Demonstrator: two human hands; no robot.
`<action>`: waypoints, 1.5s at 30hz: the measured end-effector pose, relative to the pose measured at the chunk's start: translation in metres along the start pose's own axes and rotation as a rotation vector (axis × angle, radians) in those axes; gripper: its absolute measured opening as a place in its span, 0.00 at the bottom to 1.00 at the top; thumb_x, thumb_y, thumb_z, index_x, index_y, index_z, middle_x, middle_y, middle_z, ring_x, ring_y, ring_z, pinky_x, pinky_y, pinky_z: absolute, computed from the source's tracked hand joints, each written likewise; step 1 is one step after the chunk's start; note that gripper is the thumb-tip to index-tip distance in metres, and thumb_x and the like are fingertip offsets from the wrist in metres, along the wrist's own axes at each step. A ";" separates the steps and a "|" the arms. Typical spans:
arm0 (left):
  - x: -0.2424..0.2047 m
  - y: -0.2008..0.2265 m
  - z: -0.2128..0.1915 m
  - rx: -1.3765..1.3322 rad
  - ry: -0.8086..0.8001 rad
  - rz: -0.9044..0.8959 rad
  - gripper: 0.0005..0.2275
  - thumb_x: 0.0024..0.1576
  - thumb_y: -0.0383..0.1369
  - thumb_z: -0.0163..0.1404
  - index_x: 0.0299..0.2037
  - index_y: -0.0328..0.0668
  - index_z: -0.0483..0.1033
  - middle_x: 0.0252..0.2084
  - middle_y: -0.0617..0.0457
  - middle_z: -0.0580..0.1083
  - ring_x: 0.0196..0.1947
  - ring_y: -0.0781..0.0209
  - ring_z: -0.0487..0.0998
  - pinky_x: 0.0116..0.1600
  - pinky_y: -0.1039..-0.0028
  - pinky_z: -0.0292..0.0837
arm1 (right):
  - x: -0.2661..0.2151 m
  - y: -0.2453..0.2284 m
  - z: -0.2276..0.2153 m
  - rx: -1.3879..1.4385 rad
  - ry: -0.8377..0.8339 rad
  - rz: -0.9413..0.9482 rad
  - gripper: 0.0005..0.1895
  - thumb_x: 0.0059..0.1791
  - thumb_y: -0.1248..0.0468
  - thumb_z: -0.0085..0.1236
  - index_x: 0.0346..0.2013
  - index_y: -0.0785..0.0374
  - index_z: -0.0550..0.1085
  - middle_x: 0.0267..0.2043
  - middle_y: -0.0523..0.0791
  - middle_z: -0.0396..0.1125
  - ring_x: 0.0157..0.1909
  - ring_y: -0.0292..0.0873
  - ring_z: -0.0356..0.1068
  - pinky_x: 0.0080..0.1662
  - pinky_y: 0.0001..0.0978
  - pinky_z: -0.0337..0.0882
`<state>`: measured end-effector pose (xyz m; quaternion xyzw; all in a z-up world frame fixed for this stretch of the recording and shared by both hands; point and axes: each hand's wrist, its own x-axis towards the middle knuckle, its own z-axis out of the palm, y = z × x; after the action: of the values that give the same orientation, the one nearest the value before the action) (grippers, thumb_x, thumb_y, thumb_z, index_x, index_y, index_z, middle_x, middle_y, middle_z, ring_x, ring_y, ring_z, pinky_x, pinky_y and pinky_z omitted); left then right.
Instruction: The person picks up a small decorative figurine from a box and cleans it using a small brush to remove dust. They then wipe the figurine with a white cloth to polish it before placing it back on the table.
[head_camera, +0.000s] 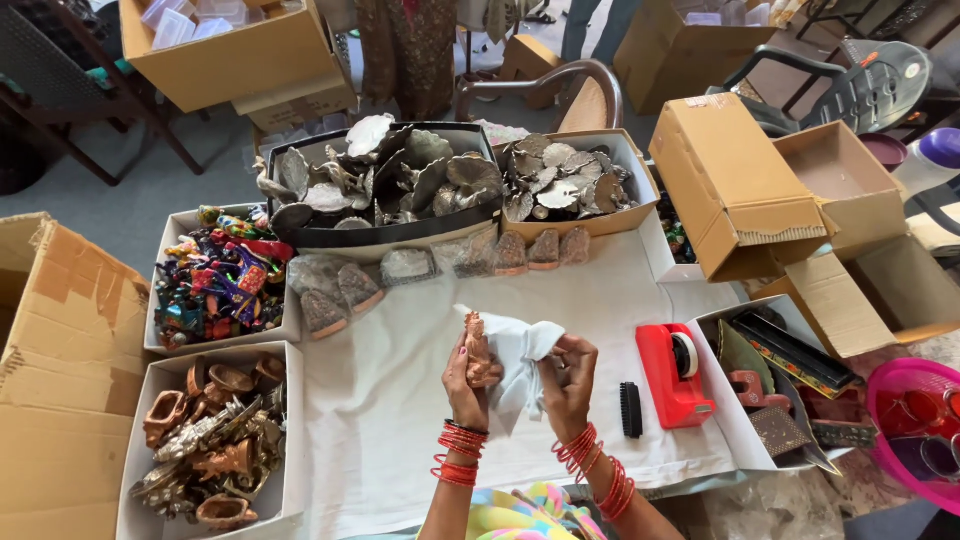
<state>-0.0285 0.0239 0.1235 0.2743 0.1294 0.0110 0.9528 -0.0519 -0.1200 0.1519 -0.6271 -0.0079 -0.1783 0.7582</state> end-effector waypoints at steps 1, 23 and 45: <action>0.000 -0.006 -0.004 0.000 0.005 0.001 0.22 0.64 0.34 0.38 0.67 0.36 0.65 0.44 0.52 0.75 0.29 0.68 0.73 0.32 0.76 0.73 | -0.005 -0.001 0.003 0.000 -0.003 0.005 0.17 0.51 0.73 0.54 0.54 0.59 0.66 0.46 0.44 0.70 0.43 0.35 0.73 0.40 0.24 0.75; 0.009 -0.047 -0.038 0.094 -0.120 0.102 0.22 0.67 0.33 0.41 0.71 0.32 0.63 0.54 0.52 0.70 0.42 0.71 0.71 0.46 0.81 0.65 | 0.026 0.041 0.021 -0.273 -0.186 -0.114 0.09 0.52 0.72 0.53 0.46 0.62 0.71 0.46 0.49 0.69 0.46 0.43 0.72 0.48 0.32 0.76; -0.010 -0.021 0.000 0.223 -0.087 0.216 0.23 0.64 0.29 0.39 0.71 0.32 0.62 0.60 0.67 0.76 0.56 0.87 0.75 0.60 0.94 0.69 | -0.001 0.031 0.031 -0.581 -0.246 -0.552 0.07 0.52 0.73 0.50 0.41 0.62 0.74 0.46 0.46 0.67 0.47 0.44 0.70 0.46 0.32 0.74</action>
<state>-0.0391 0.0052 0.1146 0.3911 0.0583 0.0870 0.9144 -0.0377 -0.0852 0.1293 -0.8057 -0.2155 -0.2936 0.4671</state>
